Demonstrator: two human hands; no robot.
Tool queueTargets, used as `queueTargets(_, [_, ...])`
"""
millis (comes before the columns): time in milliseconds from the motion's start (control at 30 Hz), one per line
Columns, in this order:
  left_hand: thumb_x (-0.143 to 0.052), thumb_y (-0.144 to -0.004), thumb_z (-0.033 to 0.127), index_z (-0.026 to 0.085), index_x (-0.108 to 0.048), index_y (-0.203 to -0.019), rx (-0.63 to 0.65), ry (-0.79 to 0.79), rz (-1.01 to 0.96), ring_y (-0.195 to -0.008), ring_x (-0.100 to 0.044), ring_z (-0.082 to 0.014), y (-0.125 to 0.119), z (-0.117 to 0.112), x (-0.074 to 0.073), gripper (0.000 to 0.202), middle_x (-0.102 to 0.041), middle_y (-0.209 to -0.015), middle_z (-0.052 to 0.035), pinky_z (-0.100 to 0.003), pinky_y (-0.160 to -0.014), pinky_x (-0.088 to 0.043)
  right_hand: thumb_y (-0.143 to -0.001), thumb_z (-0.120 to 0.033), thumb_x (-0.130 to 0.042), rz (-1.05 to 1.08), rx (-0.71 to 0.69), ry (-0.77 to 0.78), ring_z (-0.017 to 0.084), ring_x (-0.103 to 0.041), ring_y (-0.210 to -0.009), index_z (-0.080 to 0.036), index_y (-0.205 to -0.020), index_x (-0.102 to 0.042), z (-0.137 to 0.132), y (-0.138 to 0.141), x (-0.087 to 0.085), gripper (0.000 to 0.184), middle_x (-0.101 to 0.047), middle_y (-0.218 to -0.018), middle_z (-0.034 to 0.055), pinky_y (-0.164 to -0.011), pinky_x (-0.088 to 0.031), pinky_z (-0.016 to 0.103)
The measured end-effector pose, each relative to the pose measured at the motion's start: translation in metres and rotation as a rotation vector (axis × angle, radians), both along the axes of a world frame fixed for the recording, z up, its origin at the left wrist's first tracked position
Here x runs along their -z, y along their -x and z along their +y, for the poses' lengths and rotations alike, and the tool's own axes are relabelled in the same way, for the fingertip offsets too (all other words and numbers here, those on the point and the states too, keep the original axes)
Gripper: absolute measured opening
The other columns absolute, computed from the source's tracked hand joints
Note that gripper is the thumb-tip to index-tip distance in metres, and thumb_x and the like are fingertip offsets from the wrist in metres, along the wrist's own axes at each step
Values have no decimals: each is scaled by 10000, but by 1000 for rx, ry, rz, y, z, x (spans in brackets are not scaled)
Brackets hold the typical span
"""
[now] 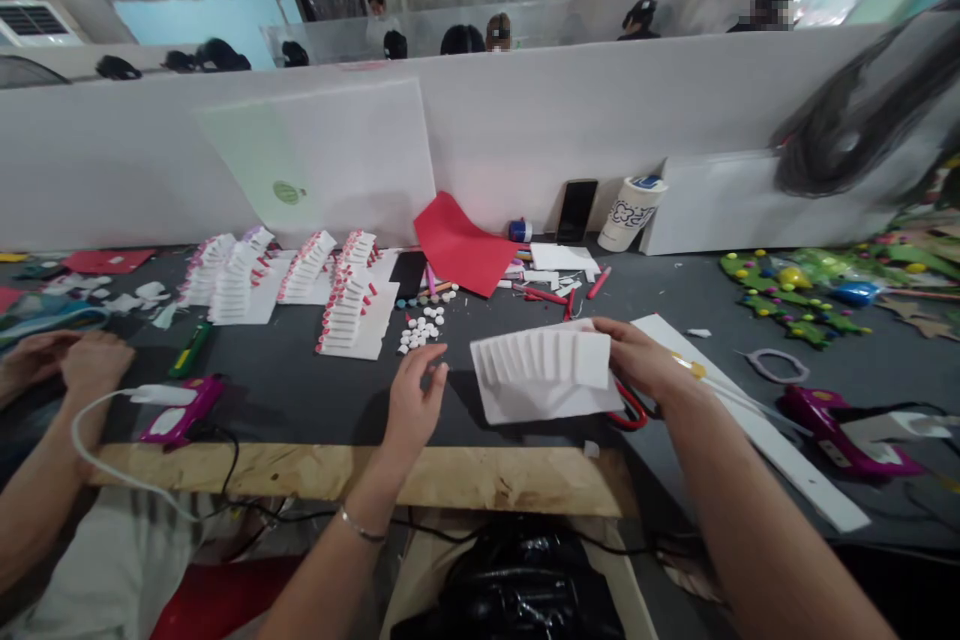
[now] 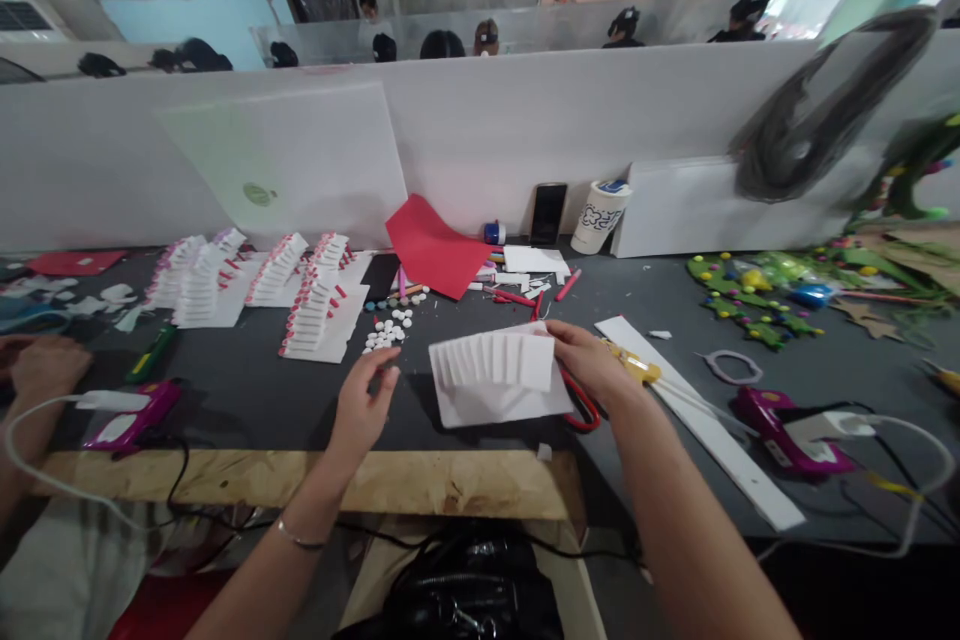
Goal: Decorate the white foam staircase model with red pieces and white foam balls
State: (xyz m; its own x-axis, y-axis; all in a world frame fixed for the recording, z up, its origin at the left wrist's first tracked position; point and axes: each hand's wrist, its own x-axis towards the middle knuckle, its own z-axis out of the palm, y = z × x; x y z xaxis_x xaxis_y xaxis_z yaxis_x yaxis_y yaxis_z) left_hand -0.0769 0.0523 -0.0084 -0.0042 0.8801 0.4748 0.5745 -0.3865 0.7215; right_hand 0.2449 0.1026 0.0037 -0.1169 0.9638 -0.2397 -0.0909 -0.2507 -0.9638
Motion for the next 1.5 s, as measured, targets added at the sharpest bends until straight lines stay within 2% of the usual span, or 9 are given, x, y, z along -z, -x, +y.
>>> queueTargets(167, [-485,-915,365,156,-653,-1178,129,480,-169,-879,-688,-192,3,28,5,375,-721,-1108,-130,-281,-650,-571,-649,-333,-768,-239,-257,-30,202,-691,-621,-203,-828,-743,66,14,-23,223,-752,-699,21,-565,-536,276])
queueTargets(367, [-560,-858,316,108,-651,-1167,186,824,-315,-526,-570,-99,-1,27,17,384,-714,-814,-70,-210,-463,-441,-642,-237,-736,-370,-460,-53,205,-670,-591,-198,-758,-772,131,63,-14,128,-768,-707,30,-514,-518,276])
queueTargets(633, [-714,-644,190,122,-652,-914,90,847,-524,-531,-575,-92,-2,31,19,286,-637,-706,-1,-187,-438,-394,-678,-177,-726,-541,-564,-232,191,-684,-712,-230,-774,-796,188,114,-7,130,-788,-816,12,-637,-532,260])
queueTargets(833, [-690,-674,246,145,-555,-919,-26,809,-547,-453,-569,-89,-7,33,26,297,-600,-663,41,-191,-416,-412,-838,-283,-643,-706,-397,-328,174,-661,-687,-177,-942,-774,206,96,-19,198,-771,-858,60,-662,-529,283])
queueTargets(967, [-660,-708,247,167,-513,-977,-66,784,-478,-446,-578,-88,-11,32,28,317,-586,-721,50,-203,-417,-464,-841,-295,-635,-799,-233,-430,215,-668,-830,-194,-1045,-741,167,52,-23,251,-757,-980,72,-773,-525,337])
queueTargets(1133, [-598,-785,269,184,-550,-1045,-121,716,-238,-437,-549,-75,-11,28,18,278,-554,-763,45,-191,-408,-425,-832,-364,-642,-978,-66,-583,253,-671,-835,-249,-877,-746,50,2,-13,161,-740,-797,56,-847,-465,374])
queueTargets(1267, [-534,-864,386,213,-641,-799,-132,535,12,-500,-536,-123,-2,10,-29,214,-521,-564,35,-212,-468,-391,-914,-591,-447,-1143,376,-421,215,-610,-566,-252,-528,-580,-48,-29,2,530,-584,-494,31,-596,-428,308])
queueTargets(1400, [-402,-912,580,242,-704,-760,114,367,-86,-695,-641,-217,13,-48,-88,478,-670,-694,-63,-337,-622,-520,-910,-626,-382,-1095,622,-332,207,-601,-598,-204,-878,-674,-107,-51,18,514,-676,-713,67,-572,-458,313])
queueTargets(1500, [-471,-838,673,367,-739,-937,328,273,-88,-938,-673,-289,28,-112,-109,419,-742,-867,-54,-447,-734,-560,-890,-550,-436,-1100,619,-447,244,-644,-782,-149,-1107,-645,-124,-62,23,501,-700,-973,143,-731,-514,376])
